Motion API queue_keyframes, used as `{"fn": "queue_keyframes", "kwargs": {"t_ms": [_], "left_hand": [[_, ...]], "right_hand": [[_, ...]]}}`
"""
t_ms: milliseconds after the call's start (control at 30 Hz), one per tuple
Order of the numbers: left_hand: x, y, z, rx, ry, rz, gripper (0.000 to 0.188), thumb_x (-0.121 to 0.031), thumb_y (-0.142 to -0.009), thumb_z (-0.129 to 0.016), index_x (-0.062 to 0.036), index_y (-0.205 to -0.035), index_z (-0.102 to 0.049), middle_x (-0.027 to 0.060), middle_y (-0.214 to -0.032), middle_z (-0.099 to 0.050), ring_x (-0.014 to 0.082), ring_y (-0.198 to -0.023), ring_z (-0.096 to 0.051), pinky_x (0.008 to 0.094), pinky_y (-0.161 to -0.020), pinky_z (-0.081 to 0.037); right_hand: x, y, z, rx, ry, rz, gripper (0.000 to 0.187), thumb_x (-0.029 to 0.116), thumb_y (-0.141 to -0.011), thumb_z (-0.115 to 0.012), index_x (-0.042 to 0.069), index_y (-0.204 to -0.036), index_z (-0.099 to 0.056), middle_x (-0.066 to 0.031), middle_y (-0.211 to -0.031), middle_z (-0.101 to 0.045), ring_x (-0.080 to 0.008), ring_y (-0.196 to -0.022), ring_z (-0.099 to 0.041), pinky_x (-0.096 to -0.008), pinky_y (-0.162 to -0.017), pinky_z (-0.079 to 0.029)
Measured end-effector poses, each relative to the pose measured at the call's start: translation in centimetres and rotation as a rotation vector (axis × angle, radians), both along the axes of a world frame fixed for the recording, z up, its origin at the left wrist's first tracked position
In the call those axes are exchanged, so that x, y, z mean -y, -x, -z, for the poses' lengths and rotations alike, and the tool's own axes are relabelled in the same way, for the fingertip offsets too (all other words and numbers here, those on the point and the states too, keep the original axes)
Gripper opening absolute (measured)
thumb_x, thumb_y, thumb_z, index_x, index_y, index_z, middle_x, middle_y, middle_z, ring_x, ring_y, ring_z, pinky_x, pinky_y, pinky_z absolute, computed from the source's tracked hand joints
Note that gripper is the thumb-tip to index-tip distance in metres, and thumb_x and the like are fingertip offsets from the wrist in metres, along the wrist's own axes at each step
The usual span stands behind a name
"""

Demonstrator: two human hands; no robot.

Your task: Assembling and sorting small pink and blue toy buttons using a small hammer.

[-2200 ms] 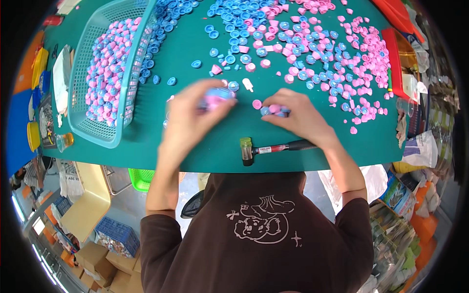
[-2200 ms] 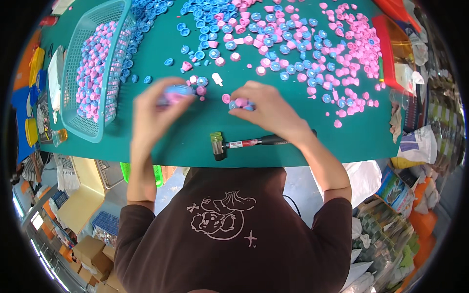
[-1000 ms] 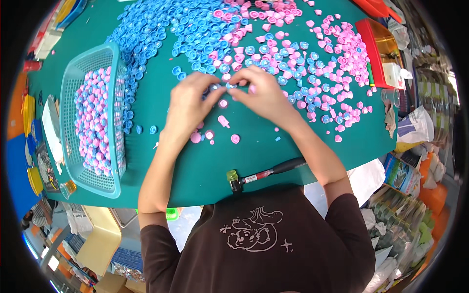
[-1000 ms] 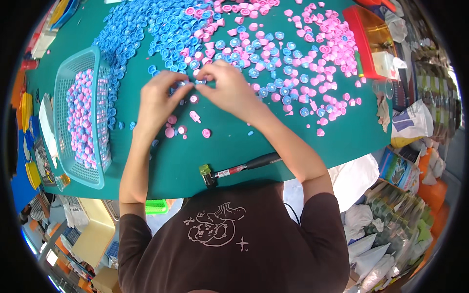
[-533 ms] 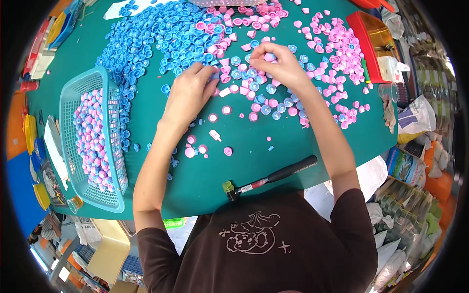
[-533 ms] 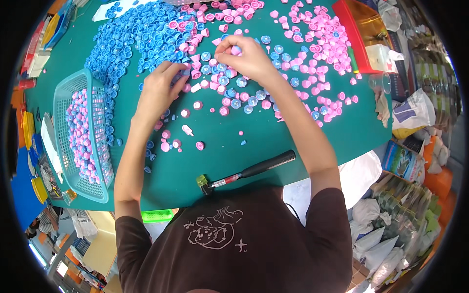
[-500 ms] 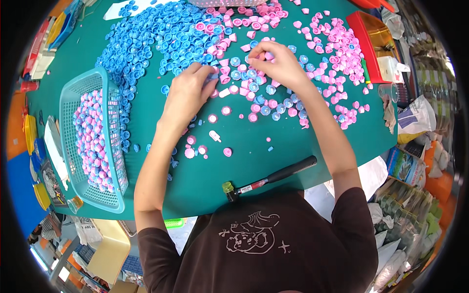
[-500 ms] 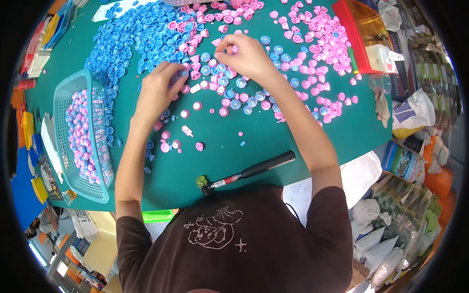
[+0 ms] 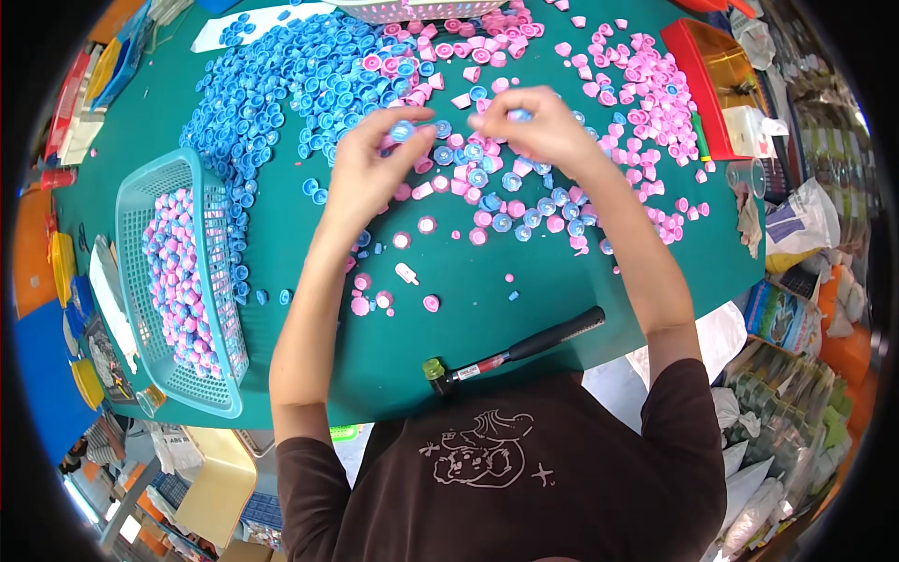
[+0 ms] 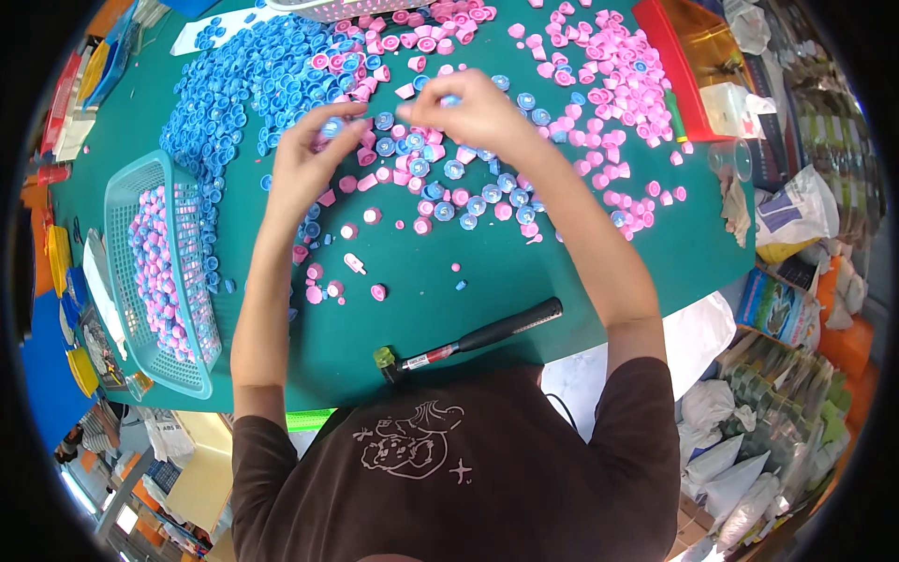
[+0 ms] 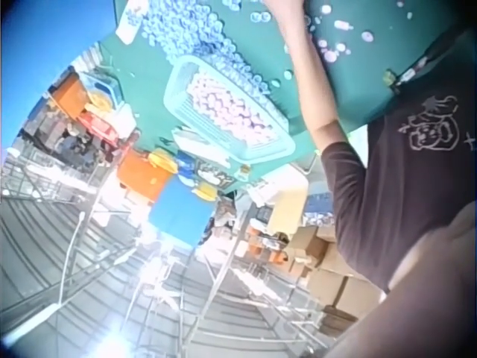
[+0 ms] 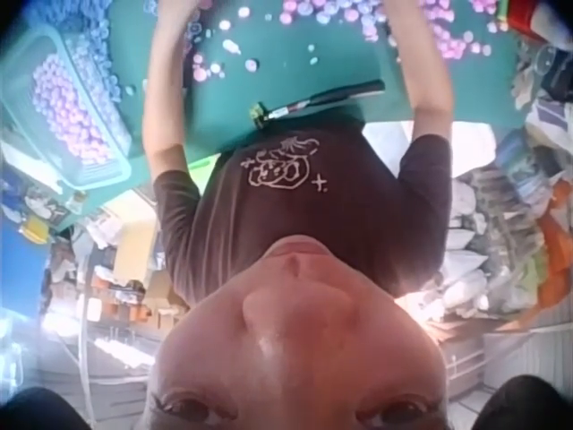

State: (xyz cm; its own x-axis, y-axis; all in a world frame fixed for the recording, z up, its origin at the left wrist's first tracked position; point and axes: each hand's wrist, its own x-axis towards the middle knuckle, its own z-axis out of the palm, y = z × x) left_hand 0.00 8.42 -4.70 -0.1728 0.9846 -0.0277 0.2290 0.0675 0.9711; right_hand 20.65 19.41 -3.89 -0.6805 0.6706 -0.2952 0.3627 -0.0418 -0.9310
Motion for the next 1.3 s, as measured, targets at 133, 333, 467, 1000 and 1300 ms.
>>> {"fn": "queue_keyframes", "kwargs": {"t_ms": [133,333,467,1000,1300], "left_hand": [[-0.7,-1.4,0.3,-0.692,-0.163,0.145,0.028,-0.019,-0.083,-0.068,-0.0086,-0.109,-0.068,0.0118,-0.090,-0.063,0.0264,-0.075,-0.063,0.0388,-0.067,-0.051],[-1.0,-2.2,0.8,-0.923,-0.160,0.223,0.042,-0.022,-0.085,-0.066,-0.0026,-0.122,-0.059,0.0160,-0.093,-0.065,0.0334,-0.083,-0.064,0.0432,-0.072,-0.052],[-1.5,-2.0,0.2,-0.968,-0.052,0.227,0.027,-0.021,-0.086,-0.064,-0.0001,-0.101,-0.058,0.0175,-0.087,-0.065,0.0342,-0.080,-0.065,0.0433,-0.069,-0.053],[2.1,-2.0,2.3,-0.809,-0.297,0.186,0.023,-0.009,-0.081,-0.068,-0.0022,-0.101,-0.059,0.0139,-0.084,-0.058,0.0333,-0.077,-0.063,0.0434,-0.065,-0.051],[5.2,-1.4,-1.0,-0.616,-0.329,0.069,0.024,-0.011,-0.082,-0.070,-0.0045,-0.104,-0.064,0.0129,-0.090,-0.064,0.0285,-0.075,-0.065,0.0378,-0.064,-0.053]], "right_hand": [[2.8,0.3,0.9,0.237,-0.617,-0.114,0.022,0.023,-0.082,-0.071,0.004,-0.092,-0.064,-0.0081,-0.079,-0.065,-0.0210,-0.078,-0.064,-0.0351,-0.069,-0.050],[3.2,0.1,1.4,0.374,-0.892,-0.157,0.025,0.023,-0.081,-0.071,0.004,-0.096,-0.063,-0.0083,-0.085,-0.067,-0.0250,-0.084,-0.064,-0.0370,-0.074,-0.051],[0.6,-0.7,-0.1,-0.195,0.369,0.086,0.021,0.022,-0.086,-0.064,0.003,-0.094,-0.060,-0.0050,-0.081,-0.061,-0.0090,-0.057,-0.055,-0.0252,-0.040,-0.040],[-0.1,5.8,0.6,0.325,-0.815,-0.310,0.026,0.028,-0.076,-0.071,0.005,-0.090,-0.073,-0.0161,-0.084,-0.068,-0.0318,-0.090,-0.064,-0.0415,-0.083,-0.049],[-1.3,6.6,0.2,0.392,-0.543,-0.441,0.032,0.033,-0.074,-0.074,0.004,-0.090,-0.073,-0.0158,-0.083,-0.068,-0.0300,-0.090,-0.064,-0.0405,-0.080,-0.049]]}}
